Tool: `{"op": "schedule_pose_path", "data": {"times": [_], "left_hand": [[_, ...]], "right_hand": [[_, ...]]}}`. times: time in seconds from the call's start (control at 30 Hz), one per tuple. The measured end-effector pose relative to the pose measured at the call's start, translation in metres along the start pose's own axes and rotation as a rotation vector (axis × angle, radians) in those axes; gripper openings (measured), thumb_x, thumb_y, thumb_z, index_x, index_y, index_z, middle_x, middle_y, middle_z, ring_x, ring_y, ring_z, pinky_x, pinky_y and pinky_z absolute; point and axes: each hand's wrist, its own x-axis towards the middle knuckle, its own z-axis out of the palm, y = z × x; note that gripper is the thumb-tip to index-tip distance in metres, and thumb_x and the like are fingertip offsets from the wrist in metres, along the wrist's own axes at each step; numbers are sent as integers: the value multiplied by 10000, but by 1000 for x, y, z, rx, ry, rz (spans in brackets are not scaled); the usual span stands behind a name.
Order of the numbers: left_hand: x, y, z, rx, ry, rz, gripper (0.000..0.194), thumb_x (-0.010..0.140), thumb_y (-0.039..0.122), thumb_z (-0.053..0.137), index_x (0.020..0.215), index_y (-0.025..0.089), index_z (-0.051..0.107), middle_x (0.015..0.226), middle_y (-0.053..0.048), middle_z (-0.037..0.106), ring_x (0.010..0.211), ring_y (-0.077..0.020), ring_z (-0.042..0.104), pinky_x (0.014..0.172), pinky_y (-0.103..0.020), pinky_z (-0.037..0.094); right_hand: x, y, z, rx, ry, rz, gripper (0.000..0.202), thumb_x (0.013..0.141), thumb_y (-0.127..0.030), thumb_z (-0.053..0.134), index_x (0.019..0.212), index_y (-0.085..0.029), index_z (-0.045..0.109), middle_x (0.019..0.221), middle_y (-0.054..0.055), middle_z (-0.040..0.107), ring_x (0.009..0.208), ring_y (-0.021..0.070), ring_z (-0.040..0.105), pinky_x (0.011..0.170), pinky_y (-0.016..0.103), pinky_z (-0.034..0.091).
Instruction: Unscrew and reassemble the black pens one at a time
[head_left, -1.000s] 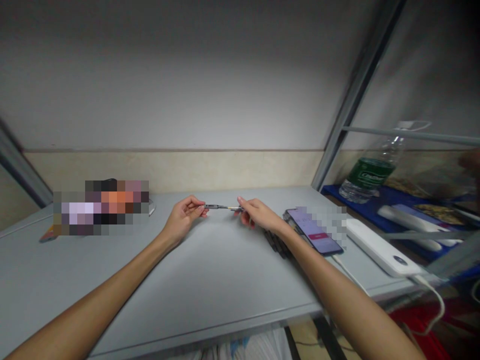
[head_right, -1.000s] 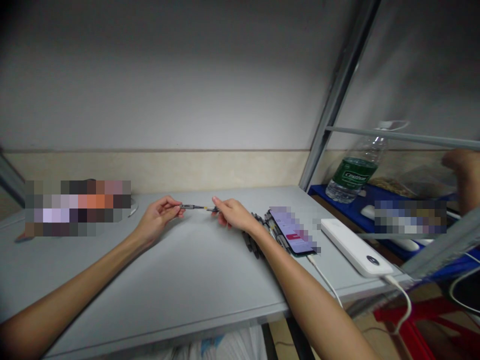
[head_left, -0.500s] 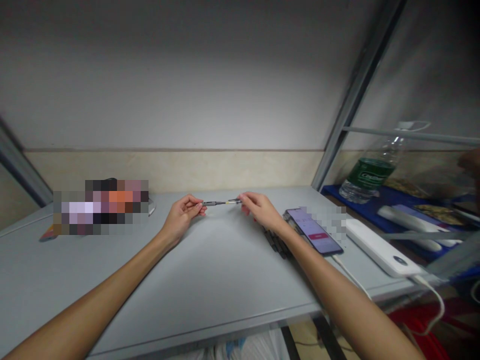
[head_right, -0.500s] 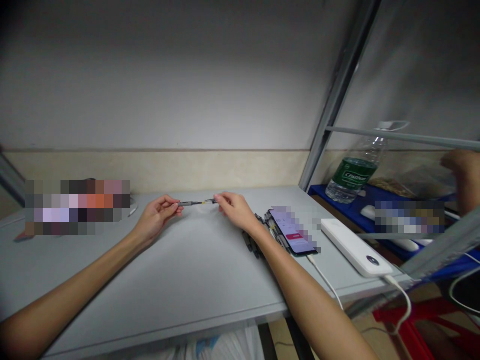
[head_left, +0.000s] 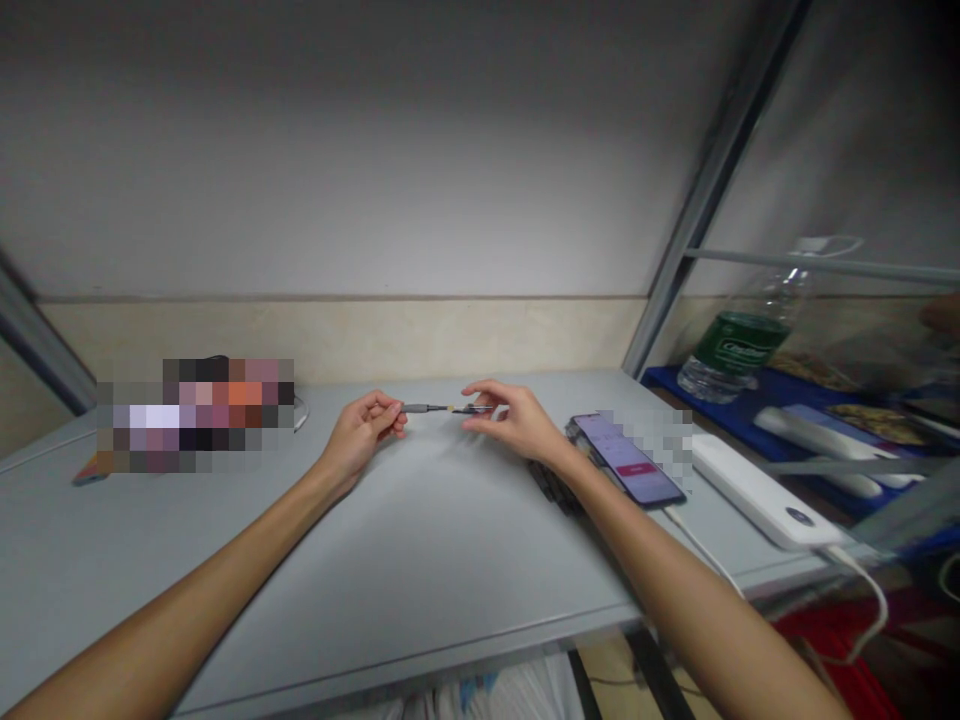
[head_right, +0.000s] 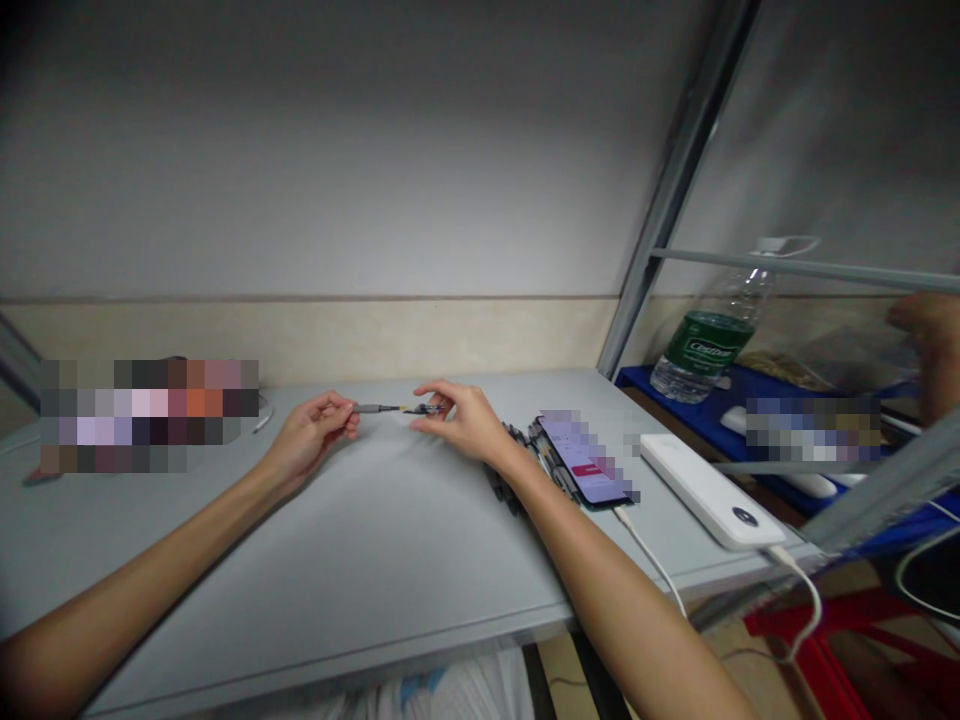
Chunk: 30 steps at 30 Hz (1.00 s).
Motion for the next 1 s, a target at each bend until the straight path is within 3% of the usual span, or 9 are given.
{"op": "schedule_pose_path", "data": {"times": [0.1, 0.23, 0.37, 0.5, 0.57, 0.63, 0.73, 0.83, 1.0], "left_hand": [[-1, -1, -1, 19, -15, -25, 256, 659, 321, 723, 724, 148, 545, 611, 14, 605, 534, -72, 537, 564, -196, 439], [-4, 0, 3, 241, -3, 153, 217, 682, 322, 701, 722, 158, 564, 645, 1, 606, 624, -115, 578, 628, -233, 454], [-8, 5, 8, 361, -8, 263, 206, 705, 343, 678, 746, 166, 581, 708, -10, 611, 687, -137, 584, 667, -250, 450], [-6, 4, 5, 265, -203, 58, 272, 791, 421, 568, 776, 150, 585, 653, -17, 593, 575, -119, 534, 595, -248, 417], [-5, 1, 1, 284, -319, -46, 346, 825, 458, 499, 755, 134, 599, 551, 2, 523, 487, -105, 459, 515, -236, 361], [-3, -3, -2, 376, -354, -71, 381, 834, 477, 466, 734, 135, 602, 478, 36, 428, 433, -94, 377, 462, -224, 286], [-4, -3, -3, 651, -271, 51, 362, 838, 457, 449, 691, 159, 592, 474, 48, 384, 438, -98, 338, 452, -221, 224], [-7, 2, -1, 927, -152, 275, 327, 855, 377, 416, 671, 174, 595, 525, 26, 467, 506, -123, 414, 499, -230, 267], [-12, 7, 4, 1082, -83, 483, 288, 868, 271, 372, 747, 181, 617, 657, -17, 595, 602, -151, 508, 611, -253, 349]], "right_hand": [[-1, 1, 2, -33, 3, 7, 255, 786, -386, 614, 874, -158, 686, 715, 33, 643, 630, 120, 543, 566, 213, 392], [-1, 3, 1, 66, -71, 158, 375, 851, -435, 491, 645, -141, 601, 481, -25, 479, 444, 84, 404, 457, 209, 310], [-1, 3, -3, 190, -123, 255, 380, 848, -461, 471, 650, -148, 557, 464, -46, 421, 401, 76, 351, 408, 205, 262], [0, 0, -3, 44, -45, 97, 328, 857, -415, 485, 751, -145, 639, 543, -14, 509, 494, 96, 429, 489, 208, 330], [0, -1, -1, -11, -41, 26, 304, 862, -393, 491, 817, -151, 671, 622, 9, 580, 542, 107, 475, 536, 215, 357], [0, -2, 1, -55, -51, -26, 291, 864, -377, 499, 852, -156, 689, 702, 31, 636, 589, 118, 514, 576, 222, 371], [0, -2, 3, -114, -59, -58, 294, 873, -361, 493, 862, -154, 702, 747, 44, 671, 626, 126, 535, 607, 226, 368], [-1, -3, 4, -132, -85, -14, 315, 877, -360, 483, 852, -138, 705, 696, 34, 655, 596, 118, 504, 572, 223, 337], [-2, -4, 1, 1, -203, 126, 378, 871, -407, 461, 794, -112, 686, 499, -25, 468, 464, 84, 373, 464, 209, 255]]}}
